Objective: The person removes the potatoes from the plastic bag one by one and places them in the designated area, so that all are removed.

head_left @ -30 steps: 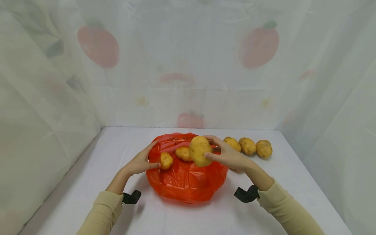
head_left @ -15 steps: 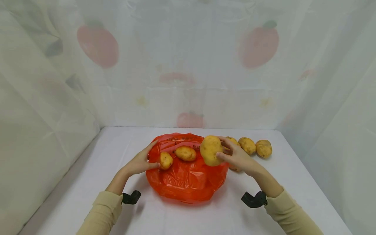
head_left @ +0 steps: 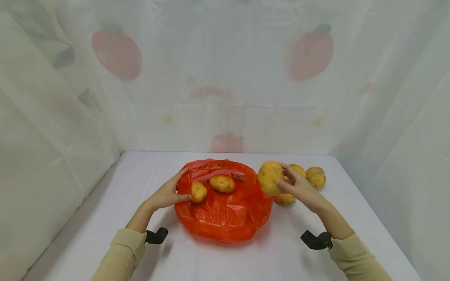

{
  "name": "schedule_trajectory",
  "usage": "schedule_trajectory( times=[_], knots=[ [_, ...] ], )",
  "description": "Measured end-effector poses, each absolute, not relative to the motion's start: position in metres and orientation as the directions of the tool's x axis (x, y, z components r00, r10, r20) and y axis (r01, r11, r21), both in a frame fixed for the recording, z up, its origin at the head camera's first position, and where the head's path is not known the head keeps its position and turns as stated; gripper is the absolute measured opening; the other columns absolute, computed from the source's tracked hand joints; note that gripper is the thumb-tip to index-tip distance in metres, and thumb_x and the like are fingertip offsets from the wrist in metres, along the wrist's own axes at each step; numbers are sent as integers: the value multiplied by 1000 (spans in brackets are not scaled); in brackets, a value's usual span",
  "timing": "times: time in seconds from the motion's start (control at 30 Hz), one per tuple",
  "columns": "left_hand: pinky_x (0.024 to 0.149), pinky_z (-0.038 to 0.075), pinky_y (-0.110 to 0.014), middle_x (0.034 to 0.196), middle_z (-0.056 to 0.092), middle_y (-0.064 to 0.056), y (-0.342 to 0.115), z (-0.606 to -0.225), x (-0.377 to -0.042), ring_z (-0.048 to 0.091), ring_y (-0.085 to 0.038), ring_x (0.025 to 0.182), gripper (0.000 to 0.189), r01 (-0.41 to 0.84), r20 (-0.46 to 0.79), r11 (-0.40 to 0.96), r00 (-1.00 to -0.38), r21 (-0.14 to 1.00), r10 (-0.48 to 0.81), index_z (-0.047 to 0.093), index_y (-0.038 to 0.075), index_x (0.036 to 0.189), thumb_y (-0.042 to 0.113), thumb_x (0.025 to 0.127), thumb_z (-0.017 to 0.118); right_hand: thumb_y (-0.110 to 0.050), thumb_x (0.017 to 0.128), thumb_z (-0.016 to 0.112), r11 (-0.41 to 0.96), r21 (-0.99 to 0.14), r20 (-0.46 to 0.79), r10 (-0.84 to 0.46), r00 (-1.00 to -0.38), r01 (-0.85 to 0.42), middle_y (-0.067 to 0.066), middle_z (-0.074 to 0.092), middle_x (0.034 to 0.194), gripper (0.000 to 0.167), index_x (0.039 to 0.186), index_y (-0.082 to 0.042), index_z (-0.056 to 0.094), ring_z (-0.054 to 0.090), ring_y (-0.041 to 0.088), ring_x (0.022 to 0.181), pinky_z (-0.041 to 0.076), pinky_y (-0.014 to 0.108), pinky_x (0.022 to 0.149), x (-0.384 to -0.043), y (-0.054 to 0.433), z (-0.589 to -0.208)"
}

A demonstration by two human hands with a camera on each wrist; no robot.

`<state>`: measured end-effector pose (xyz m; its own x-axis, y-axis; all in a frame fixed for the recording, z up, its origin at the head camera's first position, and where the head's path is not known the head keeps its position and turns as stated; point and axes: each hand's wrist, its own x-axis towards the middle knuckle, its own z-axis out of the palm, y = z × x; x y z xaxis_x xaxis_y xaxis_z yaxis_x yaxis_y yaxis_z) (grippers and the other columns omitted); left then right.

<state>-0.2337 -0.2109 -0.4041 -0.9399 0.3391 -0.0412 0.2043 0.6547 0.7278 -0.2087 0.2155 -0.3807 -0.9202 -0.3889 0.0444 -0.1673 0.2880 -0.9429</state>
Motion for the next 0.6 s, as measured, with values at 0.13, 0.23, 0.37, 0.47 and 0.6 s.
schedule_trajectory(
  times=[0.13,0.23,0.37,0.47,0.6],
  knots=[
    [98,39,-53,150,23,-12,-211,-404,-234,29,-36,132,93,208,-37,654,-940,727,340,13,21,149,21,78,73,-31,92,55,292,-947,18,-370,-929,-135,22,24,145,66,145,-13,20,32,44,129,47,43,92,-210,224,-387],
    [98,38,-54,150,23,-12,-211,-404,-234,30,-35,132,93,215,-31,654,-939,725,343,13,22,149,22,78,73,-30,93,54,294,-949,2,-359,-933,-115,23,22,146,67,146,-12,18,29,44,130,45,46,94,-210,231,-392],
    [100,36,-55,150,23,-12,-211,-404,-234,28,-36,133,93,224,-23,657,-938,720,345,13,21,149,21,78,73,-30,93,54,297,-948,9,-337,-942,-115,23,25,144,63,144,-13,22,36,42,126,47,46,92,-212,242,-398],
    [100,35,-55,150,23,-12,-211,-403,-233,27,-36,134,93,217,-28,659,-940,721,341,14,20,149,20,77,73,-32,92,54,301,-948,5,-316,-949,-105,24,26,143,64,144,-14,21,39,40,123,49,43,90,-215,249,-403],
    [100,35,-56,150,23,-13,-211,-402,-233,27,-36,134,93,210,-36,660,-940,721,338,14,20,149,20,77,73,-33,93,54,291,-954,-14,-296,-955,-77,25,23,144,71,148,-12,14,38,40,124,50,38,89,-217,258,-409]
  ],
)
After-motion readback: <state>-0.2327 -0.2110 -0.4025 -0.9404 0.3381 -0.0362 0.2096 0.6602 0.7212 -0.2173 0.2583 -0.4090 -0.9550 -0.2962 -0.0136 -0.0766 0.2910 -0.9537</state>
